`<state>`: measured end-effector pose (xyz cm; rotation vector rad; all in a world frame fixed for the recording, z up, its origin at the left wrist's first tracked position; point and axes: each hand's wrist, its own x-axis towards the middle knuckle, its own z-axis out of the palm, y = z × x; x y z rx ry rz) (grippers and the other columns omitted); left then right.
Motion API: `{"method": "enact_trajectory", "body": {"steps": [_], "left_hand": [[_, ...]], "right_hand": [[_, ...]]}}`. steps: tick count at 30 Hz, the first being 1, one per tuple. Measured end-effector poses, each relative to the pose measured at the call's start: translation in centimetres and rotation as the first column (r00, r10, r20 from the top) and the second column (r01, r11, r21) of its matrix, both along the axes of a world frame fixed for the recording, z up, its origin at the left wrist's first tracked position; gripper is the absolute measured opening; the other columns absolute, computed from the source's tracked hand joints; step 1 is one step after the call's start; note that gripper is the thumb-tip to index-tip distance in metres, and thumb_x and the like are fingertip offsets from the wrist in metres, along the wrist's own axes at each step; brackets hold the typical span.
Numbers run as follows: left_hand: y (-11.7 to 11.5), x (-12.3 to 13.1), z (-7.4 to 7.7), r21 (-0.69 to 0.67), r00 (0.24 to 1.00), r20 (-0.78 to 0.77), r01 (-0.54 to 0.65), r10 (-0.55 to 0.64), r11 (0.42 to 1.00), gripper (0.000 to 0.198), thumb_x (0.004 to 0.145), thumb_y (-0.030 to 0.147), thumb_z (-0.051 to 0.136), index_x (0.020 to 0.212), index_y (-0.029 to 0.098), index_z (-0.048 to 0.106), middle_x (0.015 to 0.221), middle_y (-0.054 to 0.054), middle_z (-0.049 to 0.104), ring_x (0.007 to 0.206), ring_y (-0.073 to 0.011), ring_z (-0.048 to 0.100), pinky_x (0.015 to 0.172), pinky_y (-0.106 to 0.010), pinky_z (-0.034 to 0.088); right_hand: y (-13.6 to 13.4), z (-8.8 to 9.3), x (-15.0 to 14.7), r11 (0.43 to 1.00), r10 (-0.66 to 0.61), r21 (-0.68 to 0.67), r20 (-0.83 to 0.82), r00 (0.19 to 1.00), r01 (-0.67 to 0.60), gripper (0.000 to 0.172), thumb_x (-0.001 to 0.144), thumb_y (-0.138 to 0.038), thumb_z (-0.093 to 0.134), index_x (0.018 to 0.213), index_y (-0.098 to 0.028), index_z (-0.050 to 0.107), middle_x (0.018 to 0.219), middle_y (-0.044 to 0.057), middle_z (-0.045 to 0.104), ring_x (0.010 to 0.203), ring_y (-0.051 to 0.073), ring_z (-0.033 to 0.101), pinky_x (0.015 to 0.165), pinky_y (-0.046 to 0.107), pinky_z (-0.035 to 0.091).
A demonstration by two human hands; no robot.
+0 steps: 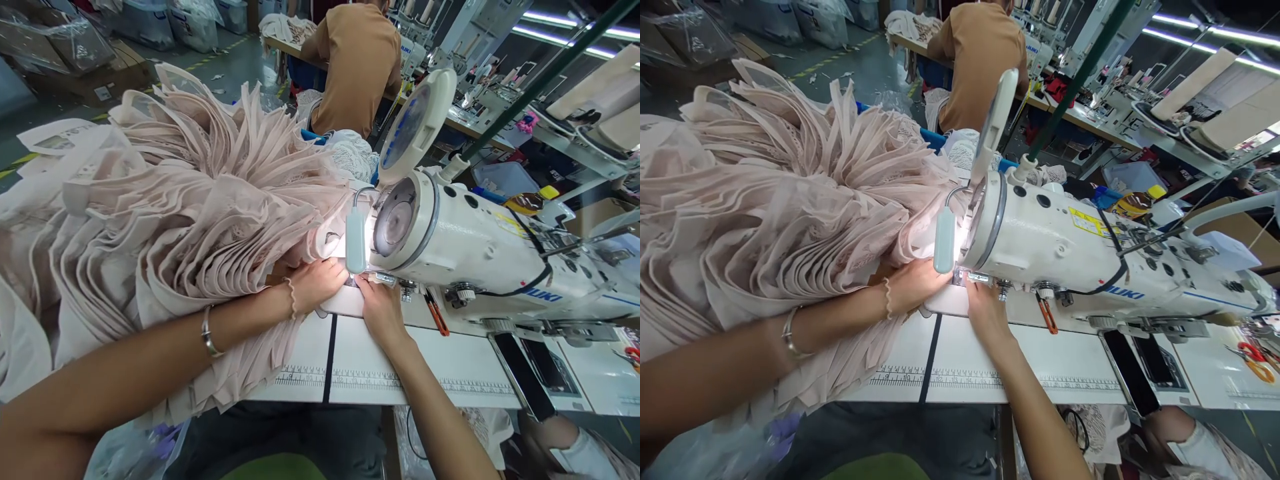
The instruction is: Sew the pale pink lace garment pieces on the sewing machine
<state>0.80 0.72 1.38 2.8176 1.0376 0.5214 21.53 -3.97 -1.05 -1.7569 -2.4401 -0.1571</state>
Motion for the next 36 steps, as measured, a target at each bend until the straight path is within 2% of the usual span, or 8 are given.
{"method": "enact_trajectory", "body": {"steps": [4,6,13,22,32,36], "left_hand": [[-0.7,-0.4,0.0,0.255,0.988,-0.125,0.122,-0.092,0.959,0.031,0.096,0.000,0.037,0.078,0.016,0.057,0.073,-0.006,0.061,0.075,-0.0202,0.059,0.067,-0.032,0.038],[-0.7,-0.4,-0.2,0.305,0.987,-0.136,0.124,-0.085,0.944,0.032,0.096,-0.001,0.037,0.076,0.016,0.055,0.071,-0.006,0.059,0.073,-0.0204,0.058,0.067,-0.033,0.037],[-0.6,-0.5,-0.4,0.198,0.990,-0.143,0.026,0.003,0.980,0.029,0.093,-0.004,0.038,0.082,0.015,0.056,0.082,-0.008,0.062,0.077,-0.0225,0.058,0.067,-0.034,0.038],[-0.7,-0.4,-0.2,0.225,0.981,-0.193,0.023,0.022,0.974,0.023,0.095,-0.001,0.044,0.085,0.014,0.058,0.088,-0.010,0.065,0.084,-0.0224,0.061,0.069,-0.032,0.042],[-0.5,-0.3,-0.1,0.257,0.977,-0.208,0.018,0.037,0.966,0.025,0.093,-0.001,0.042,0.081,0.015,0.057,0.083,-0.009,0.064,0.079,-0.0216,0.060,0.066,-0.031,0.043],[-0.6,-0.1,0.5,0.185,0.973,-0.228,0.010,0.033,0.983,0.026,0.092,-0.002,0.040,0.081,0.015,0.057,0.083,-0.010,0.064,0.081,-0.0222,0.063,0.066,-0.031,0.045]], "right_hand": [[-0.1,0.0,-0.6,1.000,0.000,0.017,0.050,0.999,-0.001,0.060,0.086,0.000,0.034,0.134,-0.021,0.064,0.112,0.015,0.070,0.112,0.031,0.059,0.100,0.051,0.044],[-0.1,0.1,-0.8,1.000,-0.012,-0.002,0.064,0.998,0.013,0.059,0.087,0.000,0.034,0.135,-0.021,0.063,0.113,0.016,0.070,0.112,0.031,0.059,0.100,0.052,0.045],[-0.1,0.0,-1.0,0.995,-0.051,-0.077,0.068,0.996,0.056,0.066,0.082,0.002,0.039,0.141,-0.021,0.059,0.113,0.019,0.068,0.104,0.033,0.063,0.098,0.054,0.045],[0.0,-0.7,-0.6,0.999,-0.043,-0.030,0.018,0.999,0.044,0.067,0.082,-0.001,0.038,0.141,-0.025,0.058,0.121,0.016,0.066,0.109,0.034,0.059,0.098,0.054,0.044],[0.1,0.1,-1.1,0.989,-0.092,-0.108,0.039,0.995,0.096,0.069,0.081,0.001,0.040,0.144,-0.023,0.056,0.129,0.019,0.063,0.118,0.037,0.057,0.101,0.053,0.042],[0.3,-0.3,-0.5,0.995,-0.048,-0.088,-0.001,0.999,0.047,0.066,0.083,-0.003,0.038,0.144,-0.022,0.057,0.126,0.018,0.066,0.117,0.035,0.057,0.100,0.051,0.043]]}}
